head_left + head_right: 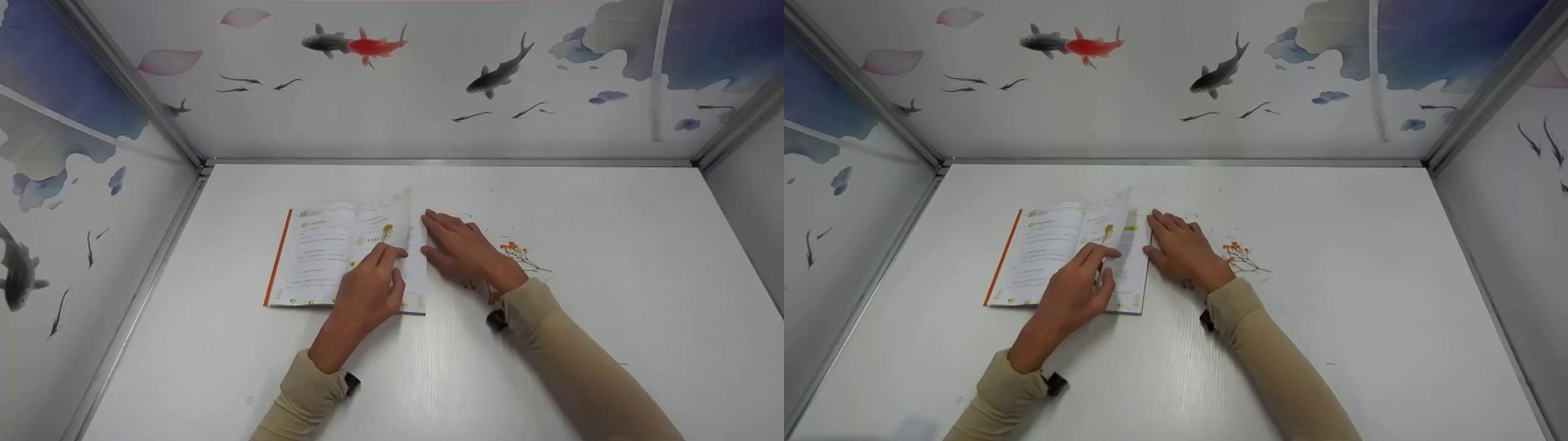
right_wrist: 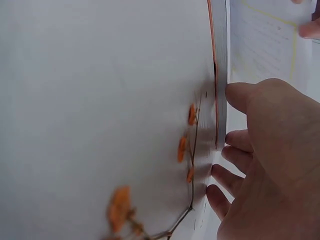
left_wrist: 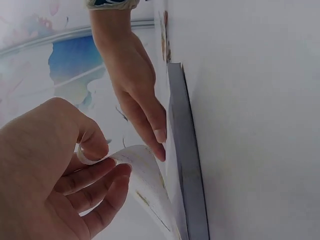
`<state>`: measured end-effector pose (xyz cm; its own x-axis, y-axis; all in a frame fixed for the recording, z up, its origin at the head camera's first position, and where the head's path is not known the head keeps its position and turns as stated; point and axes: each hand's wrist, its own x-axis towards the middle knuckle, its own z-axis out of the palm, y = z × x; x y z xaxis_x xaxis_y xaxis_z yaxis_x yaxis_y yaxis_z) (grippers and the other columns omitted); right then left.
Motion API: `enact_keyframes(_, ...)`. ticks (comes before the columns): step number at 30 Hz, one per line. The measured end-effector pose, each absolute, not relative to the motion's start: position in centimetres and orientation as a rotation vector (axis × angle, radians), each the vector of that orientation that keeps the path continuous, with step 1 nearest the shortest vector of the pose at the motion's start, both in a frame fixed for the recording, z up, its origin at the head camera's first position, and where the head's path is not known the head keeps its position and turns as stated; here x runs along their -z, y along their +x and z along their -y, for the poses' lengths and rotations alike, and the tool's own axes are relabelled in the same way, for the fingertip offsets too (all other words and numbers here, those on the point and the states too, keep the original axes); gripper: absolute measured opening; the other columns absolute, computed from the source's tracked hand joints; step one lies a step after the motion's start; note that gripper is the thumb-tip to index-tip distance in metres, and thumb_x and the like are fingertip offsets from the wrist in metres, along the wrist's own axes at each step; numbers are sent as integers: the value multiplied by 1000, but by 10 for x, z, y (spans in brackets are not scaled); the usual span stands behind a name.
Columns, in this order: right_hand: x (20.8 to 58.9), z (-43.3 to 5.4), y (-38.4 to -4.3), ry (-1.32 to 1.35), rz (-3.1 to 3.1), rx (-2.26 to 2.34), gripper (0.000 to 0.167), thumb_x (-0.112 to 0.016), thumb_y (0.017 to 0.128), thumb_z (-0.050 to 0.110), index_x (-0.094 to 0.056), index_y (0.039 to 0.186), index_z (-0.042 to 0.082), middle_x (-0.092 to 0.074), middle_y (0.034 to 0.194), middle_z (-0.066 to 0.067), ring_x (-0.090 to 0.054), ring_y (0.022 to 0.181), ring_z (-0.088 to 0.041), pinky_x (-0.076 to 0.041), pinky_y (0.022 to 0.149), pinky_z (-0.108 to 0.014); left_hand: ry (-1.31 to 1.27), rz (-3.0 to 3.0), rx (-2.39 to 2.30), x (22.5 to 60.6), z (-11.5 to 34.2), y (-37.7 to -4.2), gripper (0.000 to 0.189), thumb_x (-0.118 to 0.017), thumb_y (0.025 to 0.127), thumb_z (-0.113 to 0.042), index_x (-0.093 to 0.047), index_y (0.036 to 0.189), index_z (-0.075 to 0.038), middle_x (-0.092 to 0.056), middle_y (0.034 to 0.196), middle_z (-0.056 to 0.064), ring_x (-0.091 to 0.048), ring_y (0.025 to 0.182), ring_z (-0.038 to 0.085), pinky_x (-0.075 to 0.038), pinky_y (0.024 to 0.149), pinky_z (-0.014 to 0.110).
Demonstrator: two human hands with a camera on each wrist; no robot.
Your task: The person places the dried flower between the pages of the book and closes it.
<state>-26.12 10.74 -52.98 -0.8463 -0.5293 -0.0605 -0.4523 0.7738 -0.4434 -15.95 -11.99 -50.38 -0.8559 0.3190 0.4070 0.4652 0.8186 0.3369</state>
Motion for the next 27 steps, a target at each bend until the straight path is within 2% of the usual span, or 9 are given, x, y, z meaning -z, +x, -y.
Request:
enact_keyframes(9, 529, -107, -260, -770, -2774, 638, 72, -51, 113, 45, -27, 173, 13, -26, 181, -7, -28, 167, -34, -30, 127, -64, -509, 2583, 731, 486, 135, -157, 30, -61, 101, 4, -71, 127, -7, -71, 124, 9, -70, 89, 16, -55, 63, 26)
enact_keyframes(12, 530, -106, -260, -767, -2774, 633, 72, -51, 113, 44, -27, 173, 13, -25, 181, -7, -27, 167, -34, -30, 127, -64, -462, 2547, 756, 480, 144, -157, 30, -62, 100, 5, -72, 126, -6, -72, 124, 11, -75, 100, 20, -56, 63, 27)
enact_keyframes(16, 530, -105, -260, -747, -2768, 602, 73, -50, 113, 46, -25, 174, 14, -23, 182, -5, -24, 168, -33, -28, 128, -62, -365, 2504, 792, 470, 157, -157, 25, -69, 100, 1, -74, 123, -4, -74, 121, 12, -76, 116, 24, -63, 77, 32)
enact_keyframes(20, 528, -104, -260, -736, -2772, 579, 73, -50, 113, 47, -25, 174, 15, -24, 182, -4, -25, 168, -32, -28, 129, -61, -257, 2483, 816, 462, 173, -158, 22, -76, 99, -4, -76, 121, -3, -76, 118, 12, -77, 115, 25, -64, 90, 37)
enact_keyframes(27, 526, -104, -261, -761, -2787, 560, 73, -51, 113, 46, -28, 173, 12, -27, 181, -7, -28, 167, -34, -31, 127, -62, -109, 2470, 869, 457, 203, -158, 22, -79, 97, -3, -78, 119, -3, -78, 117, 13, -76, 100, 28, -64, 85, 41)
